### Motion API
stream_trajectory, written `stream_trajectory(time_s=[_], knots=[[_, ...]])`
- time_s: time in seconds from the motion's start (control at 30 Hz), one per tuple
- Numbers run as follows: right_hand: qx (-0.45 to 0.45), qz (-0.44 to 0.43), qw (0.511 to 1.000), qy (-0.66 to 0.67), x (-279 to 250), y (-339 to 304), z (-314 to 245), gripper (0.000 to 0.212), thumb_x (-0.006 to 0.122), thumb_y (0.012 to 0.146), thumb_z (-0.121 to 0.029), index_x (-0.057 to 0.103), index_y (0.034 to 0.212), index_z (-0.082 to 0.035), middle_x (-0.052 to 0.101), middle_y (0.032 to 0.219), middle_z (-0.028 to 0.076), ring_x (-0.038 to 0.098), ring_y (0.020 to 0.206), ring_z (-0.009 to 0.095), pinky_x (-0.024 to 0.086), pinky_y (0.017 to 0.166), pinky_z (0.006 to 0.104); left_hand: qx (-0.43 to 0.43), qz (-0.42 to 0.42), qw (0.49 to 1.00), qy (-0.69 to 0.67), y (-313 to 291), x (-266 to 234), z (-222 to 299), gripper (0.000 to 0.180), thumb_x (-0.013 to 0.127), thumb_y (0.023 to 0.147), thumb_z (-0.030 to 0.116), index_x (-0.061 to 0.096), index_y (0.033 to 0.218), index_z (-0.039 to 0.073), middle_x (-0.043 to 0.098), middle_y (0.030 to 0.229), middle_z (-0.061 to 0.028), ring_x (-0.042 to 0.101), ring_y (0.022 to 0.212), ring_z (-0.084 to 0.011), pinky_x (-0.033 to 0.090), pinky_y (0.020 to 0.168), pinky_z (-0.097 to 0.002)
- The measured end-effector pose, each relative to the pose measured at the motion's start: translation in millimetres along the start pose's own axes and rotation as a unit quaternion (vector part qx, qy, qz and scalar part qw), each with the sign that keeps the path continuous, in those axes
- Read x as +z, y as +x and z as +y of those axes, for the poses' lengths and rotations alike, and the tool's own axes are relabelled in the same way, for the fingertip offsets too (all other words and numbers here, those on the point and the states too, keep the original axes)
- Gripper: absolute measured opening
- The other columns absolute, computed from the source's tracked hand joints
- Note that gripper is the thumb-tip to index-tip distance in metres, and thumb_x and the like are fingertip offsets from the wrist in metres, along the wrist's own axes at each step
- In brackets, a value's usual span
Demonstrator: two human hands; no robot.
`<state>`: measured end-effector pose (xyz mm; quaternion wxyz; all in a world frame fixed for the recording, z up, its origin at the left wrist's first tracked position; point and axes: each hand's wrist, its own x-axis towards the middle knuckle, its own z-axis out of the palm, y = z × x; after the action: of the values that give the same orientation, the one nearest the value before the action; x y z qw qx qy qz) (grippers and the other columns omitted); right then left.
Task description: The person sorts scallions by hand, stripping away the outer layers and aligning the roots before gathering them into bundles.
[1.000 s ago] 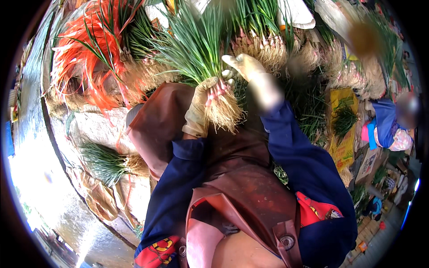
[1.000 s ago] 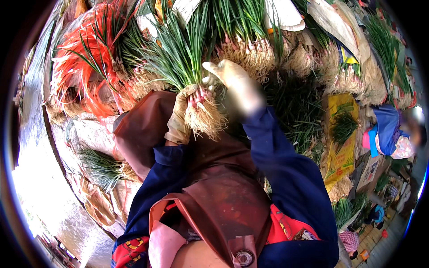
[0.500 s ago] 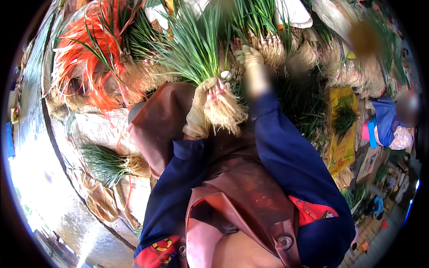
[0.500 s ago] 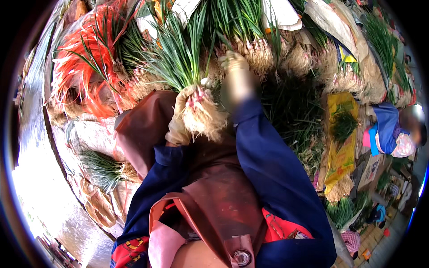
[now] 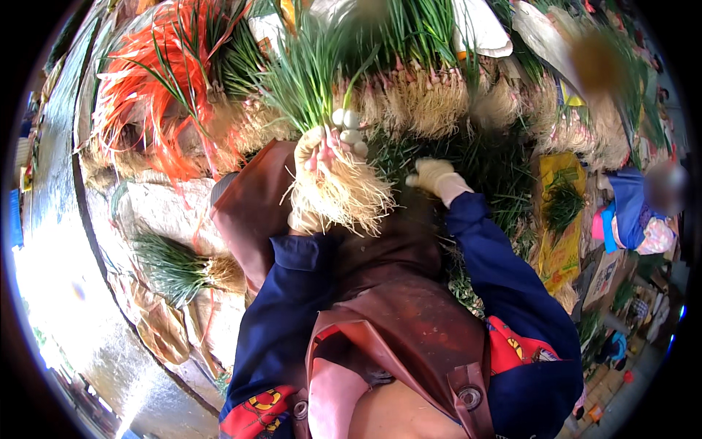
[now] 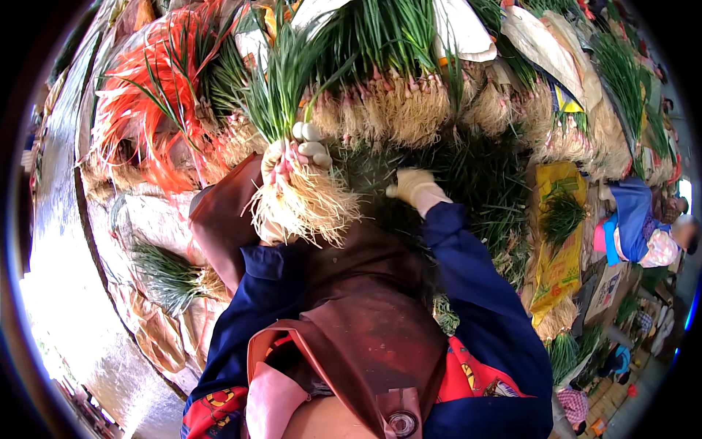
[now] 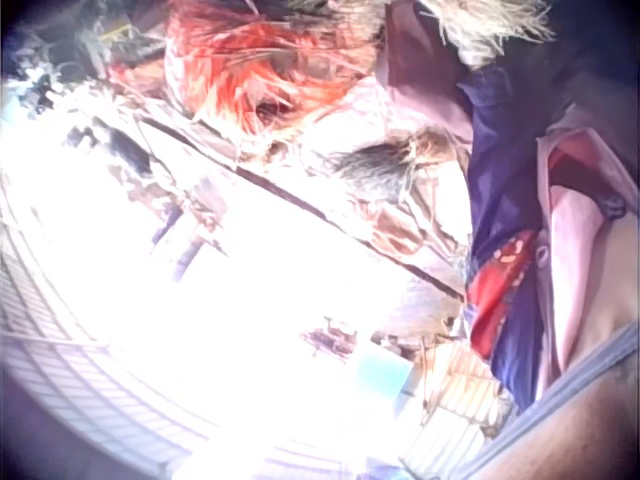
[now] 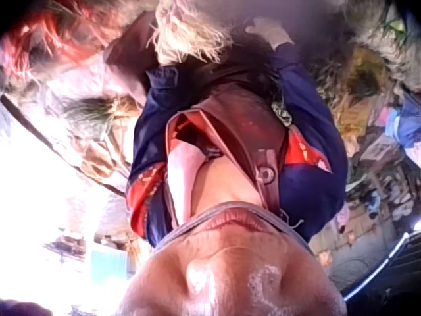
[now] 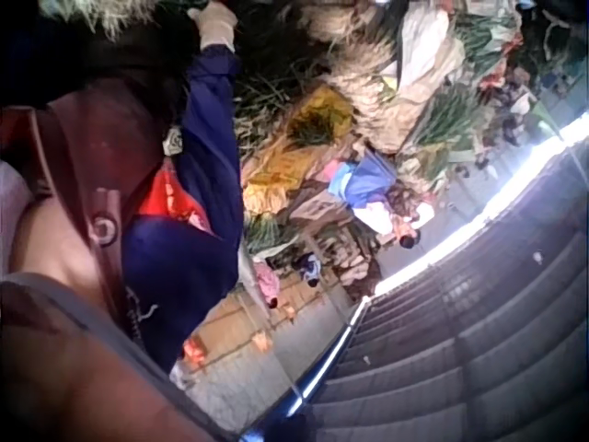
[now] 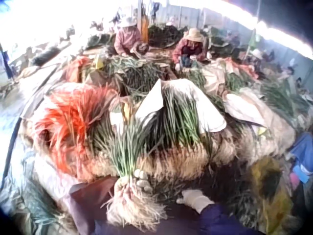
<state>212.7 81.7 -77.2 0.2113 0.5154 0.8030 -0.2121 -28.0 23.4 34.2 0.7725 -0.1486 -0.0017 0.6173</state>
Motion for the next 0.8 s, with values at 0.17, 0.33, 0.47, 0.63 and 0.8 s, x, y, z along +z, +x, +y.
stream_trajectory(time_s=[0.17, 0.33, 0.47, 0.63, 0.8], knots=[[-0.188, 0.327, 0.746, 0.548, -122.1, -10.2, -70.9, 0.045, 0.052, 0.088, -0.048, 0.060, 0.107, -0.008, 0.066, 0.098, 0.006, 0.061, 0.085, 0.022, 0.047, 0.079, 0.0298, 0.027, 0.018, 0.999, 0.030, -2.4, 11.1, -5.1, 0.026, 0.051, 0.086, 0.018, 0.057, 0.102, -0.002, 0.060, 0.088, -0.0095, 0.056, 0.076, -0.0173, 0.049, 0.080, -0.0323], [-0.193, 0.013, 0.816, 0.545, -101.7, 2.7, -99.8, 0.037, 0.055, 0.088, -0.042, 0.061, 0.104, -0.009, 0.065, 0.090, 0.002, 0.061, 0.075, 0.013, 0.048, 0.066, 0.0251, 0.077, 0.054, 0.993, 0.077, -5.7, -9.3, 5.0, 0.030, 0.053, 0.086, 0.018, 0.054, 0.108, -0.003, 0.062, 0.092, -0.0141, 0.060, 0.086, -0.0230, 0.052, 0.079, -0.0370], [-0.168, 0.078, 0.777, 0.602, -66.1, 27.5, -70.1, 0.026, 0.058, 0.088, -0.030, 0.059, 0.103, -0.008, 0.065, 0.077, 0.004, 0.058, 0.057, 0.011, 0.046, 0.050, 0.0242, 0.038, 0.075, 0.985, 0.152, -2.1, -3.9, 10.9, 0.031, 0.057, 0.082, 0.015, 0.054, 0.107, -0.004, 0.061, 0.092, -0.0159, 0.060, 0.085, -0.0251, 0.053, 0.078, -0.0381], [0.005, 0.015, 0.960, 0.280, -63.6, 70.8, -28.8, 0.034, 0.045, 0.093, -0.039, 0.056, 0.102, -0.008, 0.057, 0.072, 0.001, 0.050, 0.056, 0.010, 0.045, 0.051, 0.0241, 0.103, 0.017, 0.975, 0.197, -17.1, 55.0, 2.1, 0.032, 0.058, 0.080, 0.018, 0.054, 0.104, -0.003, 0.060, 0.093, -0.0145, 0.058, 0.080, -0.0236, 0.050, 0.072, -0.0336], [0.089, 0.102, 0.965, 0.225, -131.3, 100.1, -71.7, 0.047, 0.047, 0.088, -0.054, 0.053, 0.080, -0.008, 0.053, 0.065, 0.000, 0.046, 0.051, 0.008, 0.043, 0.046, 0.0296, 0.146, -0.090, 0.945, 0.279, -13.3, 81.8, 14.0, 0.038, 0.057, 0.077, 0.017, 0.053, 0.108, -0.005, 0.058, 0.085, -0.0132, 0.052, 0.078, -0.0227, 0.045, 0.067, -0.0310]])
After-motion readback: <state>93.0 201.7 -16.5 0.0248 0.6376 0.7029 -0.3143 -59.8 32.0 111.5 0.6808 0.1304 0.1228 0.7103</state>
